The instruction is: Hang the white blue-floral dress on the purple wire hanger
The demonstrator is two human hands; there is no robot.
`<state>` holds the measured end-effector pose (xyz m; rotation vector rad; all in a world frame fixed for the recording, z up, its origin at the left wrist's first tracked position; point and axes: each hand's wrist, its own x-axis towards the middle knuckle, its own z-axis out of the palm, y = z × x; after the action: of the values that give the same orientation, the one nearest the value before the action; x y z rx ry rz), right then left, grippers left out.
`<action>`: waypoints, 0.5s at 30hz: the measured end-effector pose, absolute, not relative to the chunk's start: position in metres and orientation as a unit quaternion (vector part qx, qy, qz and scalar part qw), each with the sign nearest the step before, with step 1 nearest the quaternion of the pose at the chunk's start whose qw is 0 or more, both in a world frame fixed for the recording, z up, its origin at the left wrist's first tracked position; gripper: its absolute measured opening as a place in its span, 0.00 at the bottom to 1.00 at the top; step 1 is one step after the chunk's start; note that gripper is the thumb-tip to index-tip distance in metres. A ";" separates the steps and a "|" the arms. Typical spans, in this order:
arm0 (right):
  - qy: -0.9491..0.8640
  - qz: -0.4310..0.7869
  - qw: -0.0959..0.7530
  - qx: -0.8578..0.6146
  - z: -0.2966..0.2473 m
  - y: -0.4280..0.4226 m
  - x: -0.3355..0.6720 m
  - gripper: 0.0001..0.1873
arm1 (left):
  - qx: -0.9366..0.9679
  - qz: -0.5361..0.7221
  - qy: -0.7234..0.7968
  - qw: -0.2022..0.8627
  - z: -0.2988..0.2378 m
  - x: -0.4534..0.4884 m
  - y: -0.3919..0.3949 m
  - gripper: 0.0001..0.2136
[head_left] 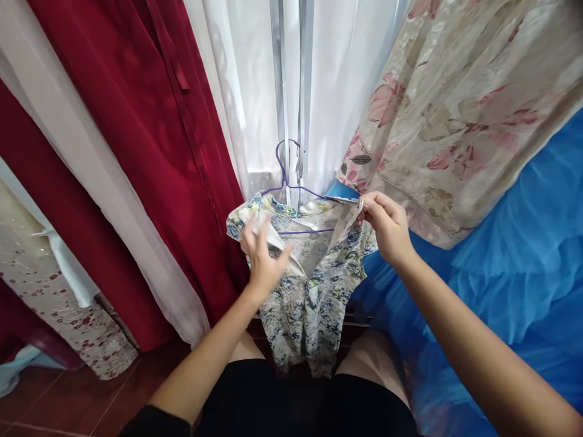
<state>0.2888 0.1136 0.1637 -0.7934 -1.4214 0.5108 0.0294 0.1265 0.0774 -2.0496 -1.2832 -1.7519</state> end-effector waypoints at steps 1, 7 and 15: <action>-0.630 0.202 0.659 -0.357 0.164 0.110 0.288 0.17 | -0.641 -0.606 -0.465 0.077 0.094 0.025 0.142 0.42; -0.648 0.094 0.648 -0.389 0.165 0.102 0.298 0.17 | -0.612 -0.596 -0.515 -0.066 0.119 -0.035 0.205 0.18; -0.610 0.070 0.639 -0.463 0.157 0.150 0.328 0.07 | -0.389 -0.659 -0.482 -0.426 0.100 -0.090 0.208 0.08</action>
<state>0.3279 0.1504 0.1574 -1.0571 -1.3913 0.1591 -0.0897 0.2084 0.1003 -1.7320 -2.1431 -2.9306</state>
